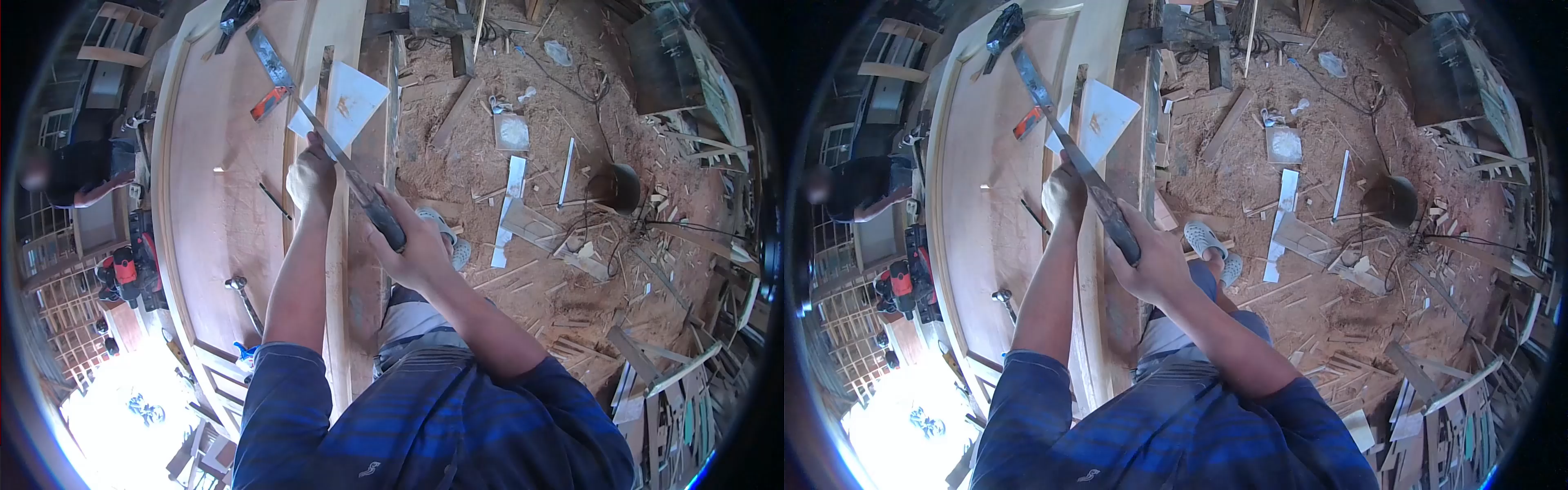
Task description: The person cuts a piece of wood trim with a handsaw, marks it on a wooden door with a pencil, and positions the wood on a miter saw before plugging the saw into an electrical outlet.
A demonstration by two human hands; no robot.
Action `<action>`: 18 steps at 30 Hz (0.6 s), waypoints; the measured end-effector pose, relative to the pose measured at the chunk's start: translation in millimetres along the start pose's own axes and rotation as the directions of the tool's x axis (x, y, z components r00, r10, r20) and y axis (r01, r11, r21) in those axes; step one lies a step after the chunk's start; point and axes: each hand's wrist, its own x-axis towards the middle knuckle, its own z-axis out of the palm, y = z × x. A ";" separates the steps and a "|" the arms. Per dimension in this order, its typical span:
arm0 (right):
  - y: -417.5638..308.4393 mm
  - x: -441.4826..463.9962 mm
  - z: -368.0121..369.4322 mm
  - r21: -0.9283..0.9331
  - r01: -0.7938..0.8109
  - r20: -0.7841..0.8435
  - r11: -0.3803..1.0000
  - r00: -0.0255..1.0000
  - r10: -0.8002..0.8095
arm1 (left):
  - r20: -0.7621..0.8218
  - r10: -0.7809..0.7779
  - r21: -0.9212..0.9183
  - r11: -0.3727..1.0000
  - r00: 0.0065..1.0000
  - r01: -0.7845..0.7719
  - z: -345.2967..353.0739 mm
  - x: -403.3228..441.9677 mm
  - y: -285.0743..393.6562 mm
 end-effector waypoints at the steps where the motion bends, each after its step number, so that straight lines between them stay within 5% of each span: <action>1: 3.2 -5.2 -0.2 0.030 0.000 -0.008 1.000 1.000 0.000 | 0.003 -0.008 -0.005 1.000 1.000 0.008 -1.6 -1.0 1.0; 7: 50.2 -56.2 -9.1 -0.079 0.222 -0.117 0.972 0.966 -0.230 | 0.017 -0.049 0.017 0.999 0.999 0.049 1.3 2.4 -0.7; 15: 25.1 -23.4 -4.4 0.039 -0.112 0.048 0.993 0.993 0.110 | 0.011 -0.016 0.012 1.000 1.000 0.016 6.4 6.3 -6.9; 18: 51.0 -61.6 -10.1 0.073 0.112 -0.083 0.991 0.991 -0.106 | 0.004 -0.018 -0.013 1.000 1.000 0.019 0.8 3.3 -0.8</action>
